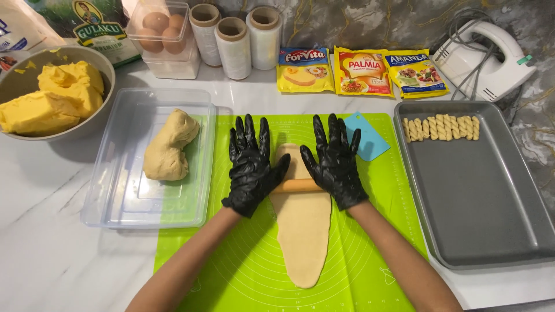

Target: The person rolls out a piece of dough on a green mat using a wooden rolling pin. They then use a blue plastic scraper to cut the flattened dough into long strips. Finally, they pick up two strips and twist them together.

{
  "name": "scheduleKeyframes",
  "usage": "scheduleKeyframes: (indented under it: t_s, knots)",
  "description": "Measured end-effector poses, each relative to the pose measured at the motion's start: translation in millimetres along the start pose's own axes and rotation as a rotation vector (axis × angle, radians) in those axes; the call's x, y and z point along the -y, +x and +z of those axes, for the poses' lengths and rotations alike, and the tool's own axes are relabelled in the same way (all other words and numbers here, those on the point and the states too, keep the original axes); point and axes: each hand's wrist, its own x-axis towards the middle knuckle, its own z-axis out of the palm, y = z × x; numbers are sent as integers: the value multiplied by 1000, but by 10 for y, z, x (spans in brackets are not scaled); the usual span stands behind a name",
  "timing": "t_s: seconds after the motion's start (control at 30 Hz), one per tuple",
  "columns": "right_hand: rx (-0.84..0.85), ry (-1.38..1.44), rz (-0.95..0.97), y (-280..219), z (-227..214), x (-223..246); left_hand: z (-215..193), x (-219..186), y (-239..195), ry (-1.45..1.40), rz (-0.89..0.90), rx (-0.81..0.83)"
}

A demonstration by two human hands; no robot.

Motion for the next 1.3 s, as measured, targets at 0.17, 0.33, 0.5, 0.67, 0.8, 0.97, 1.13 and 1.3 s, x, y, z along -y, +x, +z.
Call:
scheduleKeyframes:
  t_s: [0.17, 0.33, 0.5, 0.67, 0.8, 0.97, 1.13, 1.3]
  knots:
    - [-5, 85, 9, 254, 87, -21, 157, 95, 221, -21, -68, -28]
    - [-111, -90, -88, -338, -218, 106, -209, -158, -308, -59, 7, -84]
    - [62, -89, -104, -802, -622, 270, -378, -335, -855, -113, 127, 29]
    - [71, -16, -60, -544, -472, 220, -271, -246, -572, -97, 97, 71]
    - [29, 23, -69, -77, -101, 53, -21, -86, -83, -52, 39, -7]
    - [4, 74, -15, 315, 251, -62, 188, 90, 365, -64, -38, 10]
    - [-64, 38, -14, 373, 381, -129, 204, 97, 442, -59, -87, 58]
    - [-132, 85, -21, 308, 501, -198, 210, 77, 401, -78, -94, 28]
